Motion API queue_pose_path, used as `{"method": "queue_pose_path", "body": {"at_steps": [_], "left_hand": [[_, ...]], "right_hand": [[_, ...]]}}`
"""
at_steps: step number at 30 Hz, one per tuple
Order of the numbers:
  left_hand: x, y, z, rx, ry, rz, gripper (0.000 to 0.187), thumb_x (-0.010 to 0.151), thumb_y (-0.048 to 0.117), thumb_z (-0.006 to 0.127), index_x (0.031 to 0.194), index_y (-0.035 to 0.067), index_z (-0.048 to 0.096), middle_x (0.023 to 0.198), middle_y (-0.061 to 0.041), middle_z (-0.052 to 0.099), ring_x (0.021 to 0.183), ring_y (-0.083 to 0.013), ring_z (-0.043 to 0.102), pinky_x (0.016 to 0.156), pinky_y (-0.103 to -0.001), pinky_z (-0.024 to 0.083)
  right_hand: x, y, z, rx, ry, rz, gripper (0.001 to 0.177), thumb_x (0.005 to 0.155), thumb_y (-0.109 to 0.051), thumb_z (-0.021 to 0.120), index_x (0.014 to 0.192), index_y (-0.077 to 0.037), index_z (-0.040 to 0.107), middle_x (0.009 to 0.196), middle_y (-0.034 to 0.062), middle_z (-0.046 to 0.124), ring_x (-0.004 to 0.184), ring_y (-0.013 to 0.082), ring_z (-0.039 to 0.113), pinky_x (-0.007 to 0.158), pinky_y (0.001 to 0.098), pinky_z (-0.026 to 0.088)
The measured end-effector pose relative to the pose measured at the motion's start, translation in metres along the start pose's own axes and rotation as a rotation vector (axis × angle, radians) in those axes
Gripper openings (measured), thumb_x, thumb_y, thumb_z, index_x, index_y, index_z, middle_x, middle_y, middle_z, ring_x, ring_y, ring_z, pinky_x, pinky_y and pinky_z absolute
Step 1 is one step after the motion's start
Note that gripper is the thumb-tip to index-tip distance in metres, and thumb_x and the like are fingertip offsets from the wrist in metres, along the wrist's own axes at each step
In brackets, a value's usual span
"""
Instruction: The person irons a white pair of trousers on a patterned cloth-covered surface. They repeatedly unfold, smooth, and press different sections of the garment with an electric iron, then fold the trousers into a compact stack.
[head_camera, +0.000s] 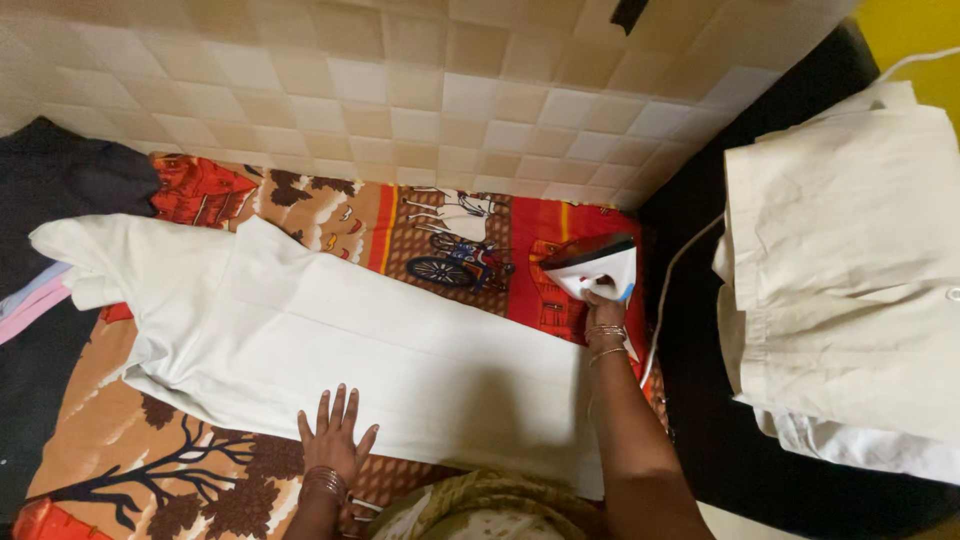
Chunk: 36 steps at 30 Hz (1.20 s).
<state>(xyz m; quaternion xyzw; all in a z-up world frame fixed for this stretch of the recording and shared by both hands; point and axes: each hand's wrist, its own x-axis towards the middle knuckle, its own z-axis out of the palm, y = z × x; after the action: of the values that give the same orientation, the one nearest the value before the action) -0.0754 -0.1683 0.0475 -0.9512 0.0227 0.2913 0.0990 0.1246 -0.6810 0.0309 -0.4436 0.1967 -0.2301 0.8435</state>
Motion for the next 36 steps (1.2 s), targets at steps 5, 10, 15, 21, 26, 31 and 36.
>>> {"method": "queue_pose_path", "body": {"at_steps": [5, 10, 15, 21, 26, 31, 36], "left_hand": [[0.002, 0.001, 0.009, -0.002, 0.031, 0.0, 0.082, 0.097, 0.073, 0.015, 0.165, 0.031, -0.003, 0.172, 0.004, -0.007, 0.156, -0.0203, -0.007, 0.123, -0.057, -0.002], [0.006, 0.002, 0.012, 0.005, 0.065, -0.006, 0.081, 0.096, 0.073, 0.016, 0.163, 0.03, -0.001, 0.172, 0.003, -0.005, 0.156, -0.0207, -0.006, 0.122, -0.058, -0.002], [0.006, 0.003, 0.026, -0.031, 0.192, -0.016, 0.081, 0.096, 0.072, 0.022, 0.163, 0.03, 0.009, 0.171, 0.003, 0.003, 0.157, -0.0217, -0.002, 0.123, -0.058, -0.001], [0.011, 0.001, 0.037, -0.076, 0.281, -0.011, 0.08, 0.096, 0.071, 0.025, 0.162, 0.028, 0.014, 0.171, 0.002, 0.006, 0.157, -0.0239, -0.001, 0.122, -0.062, -0.002], [0.007, 0.009, 0.054, -0.235, 0.337, -0.171, 0.083, 0.095, 0.072, 0.028, 0.162, 0.025, 0.017, 0.17, -0.006, 0.006, 0.156, -0.0332, -0.003, 0.117, -0.068, -0.005], [0.006, 0.01, 0.063, -0.311, 0.321, -0.186, 0.085, 0.096, 0.071, 0.033, 0.163, 0.022, 0.016, 0.172, -0.009, 0.005, 0.157, -0.0337, -0.004, 0.118, -0.068, -0.005], [-0.001, 0.005, 0.048, -0.343, 0.304, -0.123, 0.094, 0.093, 0.075, 0.038, 0.163, 0.019, 0.013, 0.171, -0.01, 0.001, 0.156, -0.0331, -0.006, 0.116, -0.07, -0.007]], "right_hand": [[0.002, 0.001, -0.015, -0.179, -0.011, 0.042, 0.074, 0.069, 0.02, 0.07, 0.137, -0.003, 0.054, 0.125, 0.0102, 0.063, 0.112, 0.0311, 0.063, 0.091, 0.0393, 0.058], [-0.006, 0.005, -0.026, -0.167, 0.04, 0.011, 0.096, 0.067, 0.02, 0.065, 0.149, -0.019, 0.035, 0.14, 0.0068, 0.051, 0.127, 0.0268, 0.055, 0.095, 0.0368, 0.055], [-0.093, 0.037, -0.036, -0.652, -0.045, -0.194, 0.073, 0.088, 0.015, 0.065, 0.154, -0.006, 0.043, 0.156, 0.0172, 0.05, 0.145, 0.0273, 0.048, 0.12, 0.0415, 0.039], [-0.164, 0.009, -0.052, -1.864, -0.398, -0.279, 0.076, 0.09, -0.042, 0.072, 0.151, -0.011, 0.038, 0.16, 0.0216, 0.033, 0.149, 0.037, 0.028, 0.119, 0.0519, 0.02], [-0.167, -0.04, -0.068, -1.884, -0.156, -0.25, 0.093, 0.09, -0.052, 0.069, 0.156, 0.002, 0.031, 0.156, 0.0313, 0.038, 0.146, 0.0442, 0.034, 0.123, 0.0482, 0.027], [-0.188, -0.063, -0.058, -1.896, -0.086, 0.051, 0.102, 0.084, -0.05, 0.073, 0.156, 0.006, 0.029, 0.151, 0.0327, 0.044, 0.137, 0.0457, 0.044, 0.115, 0.0473, 0.036], [-0.214, -0.069, -0.071, -1.785, -0.041, 0.354, 0.107, 0.078, -0.052, 0.079, 0.151, 0.012, 0.034, 0.14, 0.035, 0.054, 0.129, 0.045, 0.054, 0.108, 0.0471, 0.044]]}}
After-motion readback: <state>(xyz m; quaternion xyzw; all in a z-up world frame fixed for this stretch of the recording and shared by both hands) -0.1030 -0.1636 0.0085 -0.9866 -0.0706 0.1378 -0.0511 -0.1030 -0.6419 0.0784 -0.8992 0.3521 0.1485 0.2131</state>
